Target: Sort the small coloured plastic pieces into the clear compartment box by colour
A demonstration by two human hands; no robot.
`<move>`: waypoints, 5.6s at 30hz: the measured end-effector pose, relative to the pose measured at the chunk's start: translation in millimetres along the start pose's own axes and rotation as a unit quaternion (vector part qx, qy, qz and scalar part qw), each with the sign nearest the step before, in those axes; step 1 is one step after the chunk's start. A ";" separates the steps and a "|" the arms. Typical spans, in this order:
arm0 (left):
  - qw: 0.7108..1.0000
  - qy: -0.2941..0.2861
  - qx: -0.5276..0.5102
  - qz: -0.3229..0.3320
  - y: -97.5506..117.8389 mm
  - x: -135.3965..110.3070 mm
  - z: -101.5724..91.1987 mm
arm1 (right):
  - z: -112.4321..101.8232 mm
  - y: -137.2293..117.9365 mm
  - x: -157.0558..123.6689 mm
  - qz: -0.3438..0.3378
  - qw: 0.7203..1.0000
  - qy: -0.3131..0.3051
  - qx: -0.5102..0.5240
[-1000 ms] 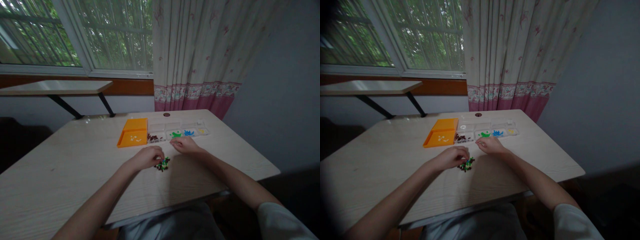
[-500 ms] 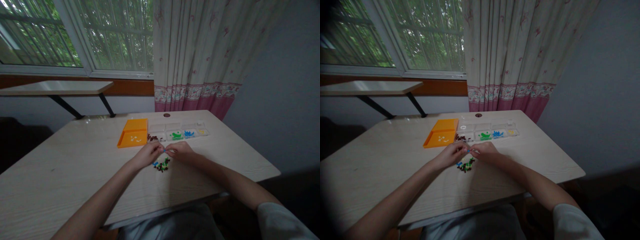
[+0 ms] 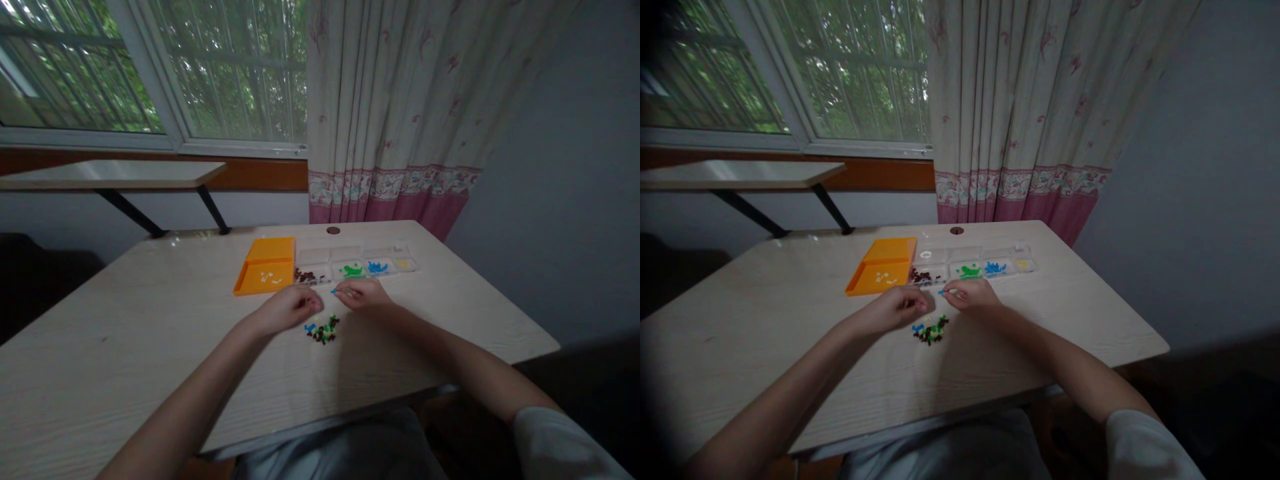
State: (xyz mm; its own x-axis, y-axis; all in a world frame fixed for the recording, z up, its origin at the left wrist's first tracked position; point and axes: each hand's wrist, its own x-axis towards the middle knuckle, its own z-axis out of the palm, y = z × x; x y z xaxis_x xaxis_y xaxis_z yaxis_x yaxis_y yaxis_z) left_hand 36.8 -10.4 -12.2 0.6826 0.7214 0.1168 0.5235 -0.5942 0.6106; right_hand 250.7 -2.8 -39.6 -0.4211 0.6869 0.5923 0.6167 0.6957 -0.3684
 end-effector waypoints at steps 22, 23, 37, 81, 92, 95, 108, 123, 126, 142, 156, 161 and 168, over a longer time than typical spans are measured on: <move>0.995 -0.046 0.084 -0.010 -13.2 -0.5 7.5 | -35.1 24.5 7.5 -0.082 0.988 0.108 -0.078; 0.995 -0.045 0.086 -0.005 -13.5 -0.4 7.3 | -39.1 31.1 8.1 -0.066 0.992 0.070 -0.080; 0.993 -0.026 0.114 -0.005 -14.7 -1.9 5.2 | -70.5 116.3 2.1 0.193 0.961 -0.109 -0.166; 0.952 0.018 -0.289 -0.102 5.1 7.8 16.5 | 2.9 -5.4 -6.1 -0.090 0.992 -0.062 -0.060; 0.979 0.121 -0.153 -0.056 -1.9 8.4 25.4 | -1.5 -8.2 -2.7 -0.025 0.999 -0.019 -0.022; 0.984 0.150 -0.093 -0.028 6.2 7.4 22.6 | -2.1 -9.5 -2.9 -0.004 1.000 -0.030 -0.007; 0.970 0.241 0.019 0.020 4.7 1.2 3.3 | -4.7 -0.1 0.5 0.022 0.987 -0.160 0.020; 0.930 0.360 0.046 0.063 12.0 -6.1 -0.8 | -6.8 2.3 -1.2 -0.016 0.955 -0.293 0.032; 0.927 0.366 0.044 0.063 12.1 -6.7 -0.7 | -6.7 2.7 -1.4 -0.021 0.957 -0.287 0.036; 0.940 0.204 0.220 -0.166 -49.1 -17.9 -48.7 | -4.0 3.2 -0.9 0.007 0.952 -0.305 0.024; 0.942 0.202 0.228 -0.140 -46.3 -17.1 -39.3 | -2.8 3.5 -0.5 0.100 0.951 -0.272 0.109; 0.978 0.164 0.129 -0.004 -16.8 -4.8 -5.2 | 4.6 7.0 -2.7 0.134 0.937 -0.244 0.211; 0.985 0.140 0.064 0.082 -2.6 2.5 17.8 | 18.5 12.7 -4.5 0.163 0.896 -0.211 0.355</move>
State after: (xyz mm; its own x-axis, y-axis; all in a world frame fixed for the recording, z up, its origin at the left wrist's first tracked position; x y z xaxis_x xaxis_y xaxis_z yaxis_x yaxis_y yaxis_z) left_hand 46.3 -13.3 -27.5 0.6057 0.6716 0.4267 0.4912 -0.7375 0.4635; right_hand 248.1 6.9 -60.3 -0.6023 0.7918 0.1011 0.2373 0.2985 -0.9244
